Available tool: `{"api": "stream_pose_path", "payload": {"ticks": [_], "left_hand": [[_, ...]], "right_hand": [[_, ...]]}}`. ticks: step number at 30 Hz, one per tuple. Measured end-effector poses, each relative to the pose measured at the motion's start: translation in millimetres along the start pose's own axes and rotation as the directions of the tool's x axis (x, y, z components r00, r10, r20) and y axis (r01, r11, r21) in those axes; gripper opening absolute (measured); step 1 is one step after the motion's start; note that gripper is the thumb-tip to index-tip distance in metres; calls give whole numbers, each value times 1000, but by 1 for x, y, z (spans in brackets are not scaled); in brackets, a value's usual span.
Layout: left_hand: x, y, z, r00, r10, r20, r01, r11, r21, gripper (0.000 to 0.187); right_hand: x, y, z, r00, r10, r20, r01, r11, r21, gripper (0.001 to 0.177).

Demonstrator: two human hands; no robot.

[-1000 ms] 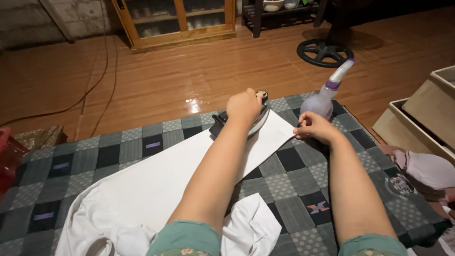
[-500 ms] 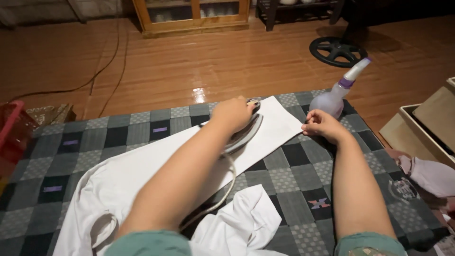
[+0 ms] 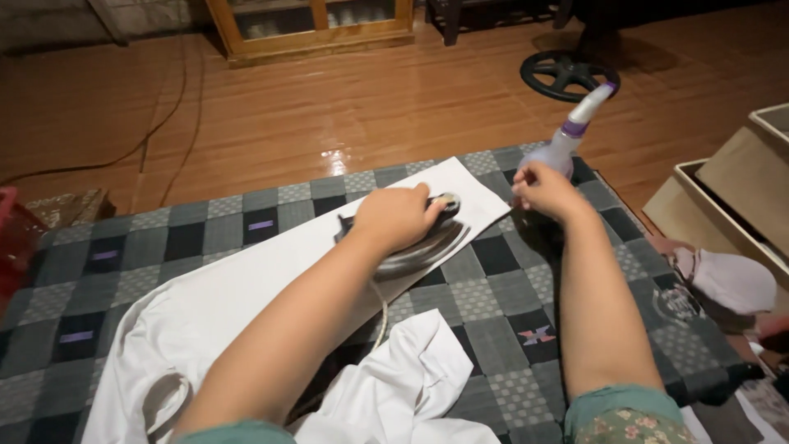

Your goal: Ironing and then folding a white shirt on a table.

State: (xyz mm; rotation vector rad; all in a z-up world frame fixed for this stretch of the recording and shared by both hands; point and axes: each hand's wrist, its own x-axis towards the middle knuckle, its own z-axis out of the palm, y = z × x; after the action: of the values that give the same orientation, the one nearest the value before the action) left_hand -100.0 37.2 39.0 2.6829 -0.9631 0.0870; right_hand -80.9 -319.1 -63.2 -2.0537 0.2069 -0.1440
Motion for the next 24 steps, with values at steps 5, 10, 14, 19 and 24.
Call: {"api": "stream_pose_path", "payload": {"ticks": [5,10,14,19,24], "left_hand": [[66,32,34,995,43,-89,-48,998,-50,52],[99,46,42,989,12,-144,-25,995,-92,54],[79,41,26,999,-36,6,36,989,-141,55],[31,13,10,998,-35,54,43,986,-158,55],[-43,-19,-28,982,57,179,-53,998,-23,56]], "right_hand": [[-16,-31,-2,930,-313,-191,282,943,-175,15],[-20,-40,-2,864,-347,-366,313,938,-150,14],[-17,-33,6,841,-421,-339,371,906,-205,11],[-9,-29,38,872,-446,-203,448,893,-36,10],[-25,-43,84,888,-457,-57,433,870,-235,33]]}}
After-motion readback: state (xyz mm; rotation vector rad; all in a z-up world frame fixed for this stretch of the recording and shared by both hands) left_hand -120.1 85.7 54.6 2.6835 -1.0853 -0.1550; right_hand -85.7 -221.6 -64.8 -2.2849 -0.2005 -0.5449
